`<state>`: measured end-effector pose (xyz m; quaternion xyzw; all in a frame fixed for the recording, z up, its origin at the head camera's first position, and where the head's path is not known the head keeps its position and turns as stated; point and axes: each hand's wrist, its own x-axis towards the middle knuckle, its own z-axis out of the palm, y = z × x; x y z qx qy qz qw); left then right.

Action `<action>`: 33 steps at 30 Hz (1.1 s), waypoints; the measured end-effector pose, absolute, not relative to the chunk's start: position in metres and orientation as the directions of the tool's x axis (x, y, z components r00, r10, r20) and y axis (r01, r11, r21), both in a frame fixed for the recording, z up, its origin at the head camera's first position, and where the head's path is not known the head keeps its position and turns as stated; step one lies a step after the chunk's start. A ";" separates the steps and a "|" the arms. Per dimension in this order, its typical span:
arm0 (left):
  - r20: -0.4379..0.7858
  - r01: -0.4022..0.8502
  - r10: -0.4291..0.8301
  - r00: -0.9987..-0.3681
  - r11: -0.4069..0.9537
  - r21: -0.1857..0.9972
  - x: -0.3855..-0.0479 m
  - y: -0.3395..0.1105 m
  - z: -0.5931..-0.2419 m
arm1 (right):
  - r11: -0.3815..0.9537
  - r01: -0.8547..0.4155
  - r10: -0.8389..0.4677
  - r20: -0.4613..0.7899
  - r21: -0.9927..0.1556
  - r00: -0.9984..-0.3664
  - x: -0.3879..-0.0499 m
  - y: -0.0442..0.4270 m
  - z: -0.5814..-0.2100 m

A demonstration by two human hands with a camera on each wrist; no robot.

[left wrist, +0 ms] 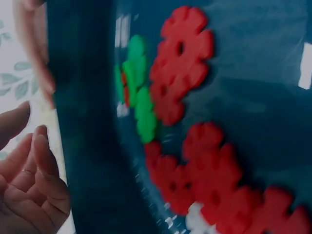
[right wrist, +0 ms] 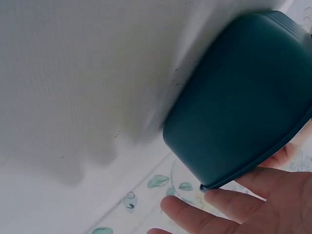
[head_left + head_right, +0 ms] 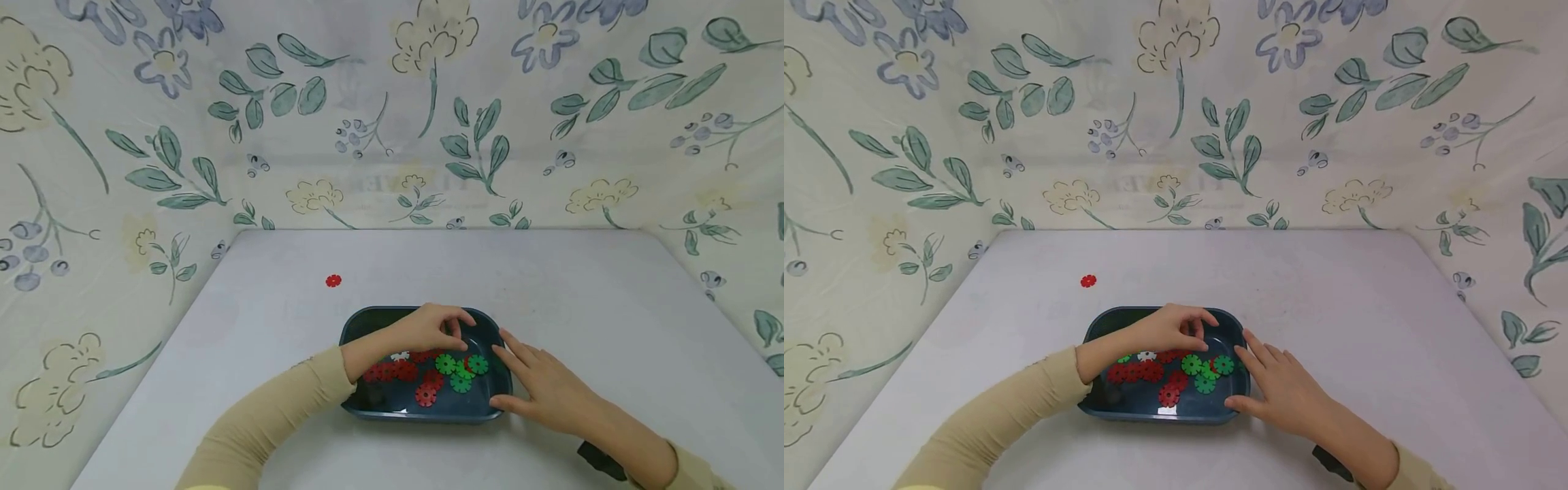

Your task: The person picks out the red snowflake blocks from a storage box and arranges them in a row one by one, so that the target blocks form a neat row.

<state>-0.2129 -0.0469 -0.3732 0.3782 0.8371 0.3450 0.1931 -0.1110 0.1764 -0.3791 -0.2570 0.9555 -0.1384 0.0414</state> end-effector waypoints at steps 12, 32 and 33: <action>-0.253 0.499 0.746 -0.616 0.618 0.607 -0.211 -0.035 -0.388 | 0.829 -0.479 -0.504 -0.015 -0.289 -0.863 -0.111 0.178 -0.378; -0.311 0.520 0.711 -0.630 0.684 0.511 -0.210 -0.021 -0.408 | 0.822 -0.491 -0.514 -0.004 -0.289 -0.858 -0.111 0.177 -0.379; -0.309 0.521 0.711 -0.632 0.684 0.511 -0.210 -0.020 -0.408 | 0.822 -0.490 -0.513 -0.003 -0.290 -0.858 -0.111 0.177 -0.379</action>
